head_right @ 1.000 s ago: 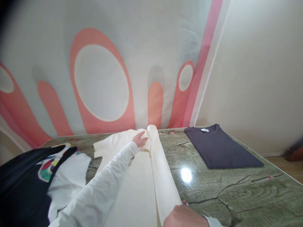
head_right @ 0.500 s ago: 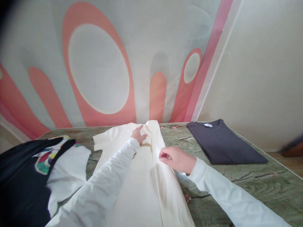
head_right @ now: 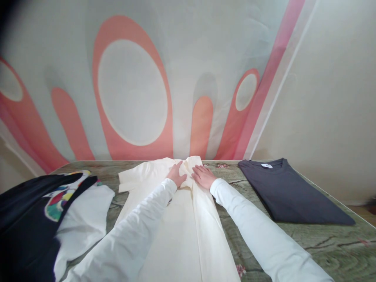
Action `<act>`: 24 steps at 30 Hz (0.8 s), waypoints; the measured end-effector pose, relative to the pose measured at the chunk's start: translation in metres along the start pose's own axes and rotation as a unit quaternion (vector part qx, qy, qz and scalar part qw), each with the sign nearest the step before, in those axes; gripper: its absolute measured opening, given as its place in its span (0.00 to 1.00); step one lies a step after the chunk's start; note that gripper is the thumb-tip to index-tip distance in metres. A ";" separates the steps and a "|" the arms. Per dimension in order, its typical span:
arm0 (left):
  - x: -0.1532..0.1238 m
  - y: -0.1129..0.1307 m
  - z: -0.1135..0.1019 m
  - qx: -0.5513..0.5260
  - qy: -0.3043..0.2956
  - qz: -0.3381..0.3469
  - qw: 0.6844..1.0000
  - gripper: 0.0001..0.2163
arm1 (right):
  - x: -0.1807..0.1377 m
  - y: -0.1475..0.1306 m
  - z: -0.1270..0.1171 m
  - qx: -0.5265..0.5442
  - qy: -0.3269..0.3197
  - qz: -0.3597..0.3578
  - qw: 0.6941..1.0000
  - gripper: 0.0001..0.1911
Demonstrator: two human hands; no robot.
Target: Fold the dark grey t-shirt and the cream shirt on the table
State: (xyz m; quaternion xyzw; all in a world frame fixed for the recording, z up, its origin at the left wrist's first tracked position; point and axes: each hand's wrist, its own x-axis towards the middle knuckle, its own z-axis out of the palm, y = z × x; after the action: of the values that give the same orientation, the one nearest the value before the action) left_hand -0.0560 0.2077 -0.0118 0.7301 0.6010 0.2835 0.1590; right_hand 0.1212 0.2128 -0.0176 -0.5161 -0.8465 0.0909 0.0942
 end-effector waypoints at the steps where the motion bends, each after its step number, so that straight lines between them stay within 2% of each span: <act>1: 0.000 -0.001 0.001 0.004 -0.001 -0.002 1.000 0.33 | 0.005 0.002 0.000 -0.008 -0.007 0.009 1.000 0.29; 6: 0.001 -0.004 -0.001 0.019 0.009 -0.009 1.000 0.32 | 0.021 0.014 0.000 -0.050 -0.010 0.048 0.998 0.30; 11: -0.002 -0.001 -0.008 0.036 0.004 -0.022 0.999 0.32 | 0.020 0.019 0.005 -0.077 0.020 0.077 0.994 0.30; 18: -0.008 0.005 -0.013 0.102 -0.010 -0.052 0.993 0.26 | 0.022 0.026 0.009 -0.069 0.034 0.137 0.988 0.27; 21: -0.013 0.008 -0.017 0.128 0.023 -0.052 0.990 0.26 | 0.023 0.029 0.010 -0.053 0.033 0.140 0.988 0.27; 24: -0.016 0.013 -0.016 0.163 0.062 0.001 0.985 0.21 | 0.022 0.029 0.008 -0.051 0.056 0.132 0.988 0.26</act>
State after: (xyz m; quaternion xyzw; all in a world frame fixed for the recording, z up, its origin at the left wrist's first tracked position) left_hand -0.0572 0.1875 0.0050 0.7281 0.6471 0.2264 0.0003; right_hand 0.1342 0.2447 -0.0315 -0.6315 -0.7681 0.0304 0.1021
